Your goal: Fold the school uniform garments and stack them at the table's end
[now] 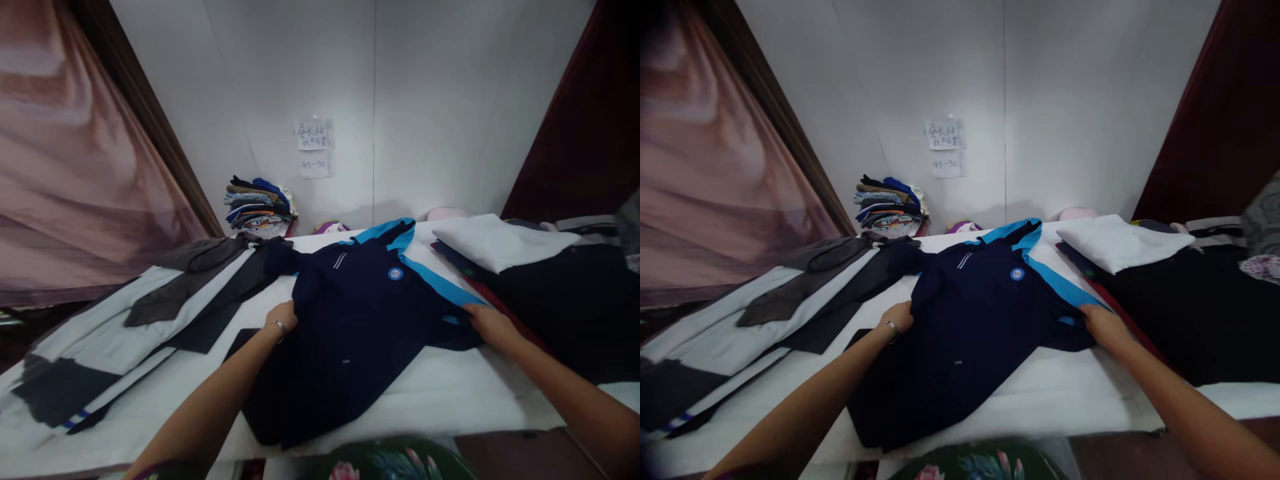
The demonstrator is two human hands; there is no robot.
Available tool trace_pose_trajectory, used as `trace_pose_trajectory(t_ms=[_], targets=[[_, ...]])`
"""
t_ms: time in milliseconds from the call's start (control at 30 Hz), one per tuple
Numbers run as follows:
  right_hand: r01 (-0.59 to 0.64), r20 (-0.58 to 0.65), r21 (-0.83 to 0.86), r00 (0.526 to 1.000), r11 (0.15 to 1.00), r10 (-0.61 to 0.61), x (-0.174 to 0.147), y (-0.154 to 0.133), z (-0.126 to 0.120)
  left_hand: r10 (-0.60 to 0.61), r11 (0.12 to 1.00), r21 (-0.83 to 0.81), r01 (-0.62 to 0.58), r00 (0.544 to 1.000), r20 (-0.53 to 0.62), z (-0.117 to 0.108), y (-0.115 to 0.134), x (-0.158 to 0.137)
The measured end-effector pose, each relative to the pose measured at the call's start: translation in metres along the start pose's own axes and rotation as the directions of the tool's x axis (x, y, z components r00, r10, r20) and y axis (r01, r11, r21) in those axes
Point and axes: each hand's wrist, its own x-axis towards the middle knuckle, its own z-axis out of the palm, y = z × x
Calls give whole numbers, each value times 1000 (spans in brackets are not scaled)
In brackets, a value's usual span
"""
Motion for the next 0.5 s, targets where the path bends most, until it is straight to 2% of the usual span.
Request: trace_pose_trajectory(t_ms=[67, 133, 233, 300, 333, 400, 467, 500], targets=[[-76, -9, -149, 997, 986, 75, 13, 5, -19, -6, 1000, -25, 6, 1000, 21, -10, 7, 1], [-147, -61, -239, 989, 960, 136, 28, 8, -42, -26, 994, -100, 38, 992, 122, -20, 13, -2], [-199, -145, -243, 975, 949, 168, 47, 9, -70, -64, 939, -292, 180, 929, 365, -32, 15, -14], [-201, -143, -237, 975, 950, 171, 52, 5, -77, -115, 900, -328, 289, 881, 460, -32, 8, -24], [-173, -129, -228, 981, 958, 146, 51, 1, -77, -142, 897, -315, 310, 877, 459, -30, 3, -29], [-32, -128, -171, 992, 985, 10, 41, -12, -69, -173, 904, -288, 316, 887, 429, -23, -8, -37], [131, -175, -38, 975, 991, -136, 20, -28, -55, -164, 916, -287, 281, 914, 370, -18, -16, -40], [179, -197, 66, 967, 982, -163, 6, -36, -47, -164, 922, -282, 266, 926, 340, -18, -18, -40]])
